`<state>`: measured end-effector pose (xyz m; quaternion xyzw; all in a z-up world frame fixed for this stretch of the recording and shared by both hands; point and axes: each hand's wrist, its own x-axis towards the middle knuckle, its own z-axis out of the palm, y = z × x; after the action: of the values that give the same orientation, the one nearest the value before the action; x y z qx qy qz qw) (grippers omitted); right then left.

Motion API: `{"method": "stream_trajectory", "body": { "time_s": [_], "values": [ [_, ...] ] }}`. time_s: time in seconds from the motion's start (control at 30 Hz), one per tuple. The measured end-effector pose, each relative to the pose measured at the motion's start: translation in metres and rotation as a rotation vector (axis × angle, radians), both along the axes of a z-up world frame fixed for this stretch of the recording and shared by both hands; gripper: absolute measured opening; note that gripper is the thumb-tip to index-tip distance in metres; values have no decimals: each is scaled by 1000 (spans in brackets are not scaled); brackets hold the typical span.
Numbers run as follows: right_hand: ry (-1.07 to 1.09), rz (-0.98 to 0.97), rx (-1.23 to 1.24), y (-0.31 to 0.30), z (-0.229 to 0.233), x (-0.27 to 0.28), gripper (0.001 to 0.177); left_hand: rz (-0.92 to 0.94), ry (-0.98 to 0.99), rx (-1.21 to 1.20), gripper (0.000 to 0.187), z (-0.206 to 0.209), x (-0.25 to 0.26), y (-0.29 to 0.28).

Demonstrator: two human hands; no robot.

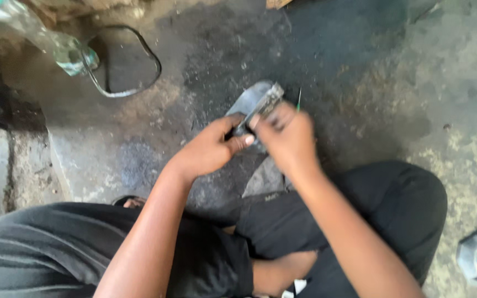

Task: The person sits on the floor and uses a green-handled screwdriver to scrape and clean a small, dirty metal object. They repeatedly rub the tool against the surface of the object, which is held in their left hand, to remove grime or residue.

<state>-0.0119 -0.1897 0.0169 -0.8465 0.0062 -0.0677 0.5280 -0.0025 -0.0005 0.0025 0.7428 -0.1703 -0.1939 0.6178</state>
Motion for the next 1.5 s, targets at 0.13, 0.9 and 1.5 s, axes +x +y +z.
{"method": "stream_trajectory", "body": {
  "time_s": [0.13, 0.9, 1.5],
  "values": [
    [62, -20, 103, -9, -1, 16, 30, -25, 26, 35, 39, -1, 1, 4],
    [-48, 33, -38, -3, 0, -1, 25, -6, 35, -13, 36, 3, -2, -3],
    [-41, -2, -136, 9, 15, -4, 25, -30, -7, -39, 39, 4, 3, -1]
  ]
}}
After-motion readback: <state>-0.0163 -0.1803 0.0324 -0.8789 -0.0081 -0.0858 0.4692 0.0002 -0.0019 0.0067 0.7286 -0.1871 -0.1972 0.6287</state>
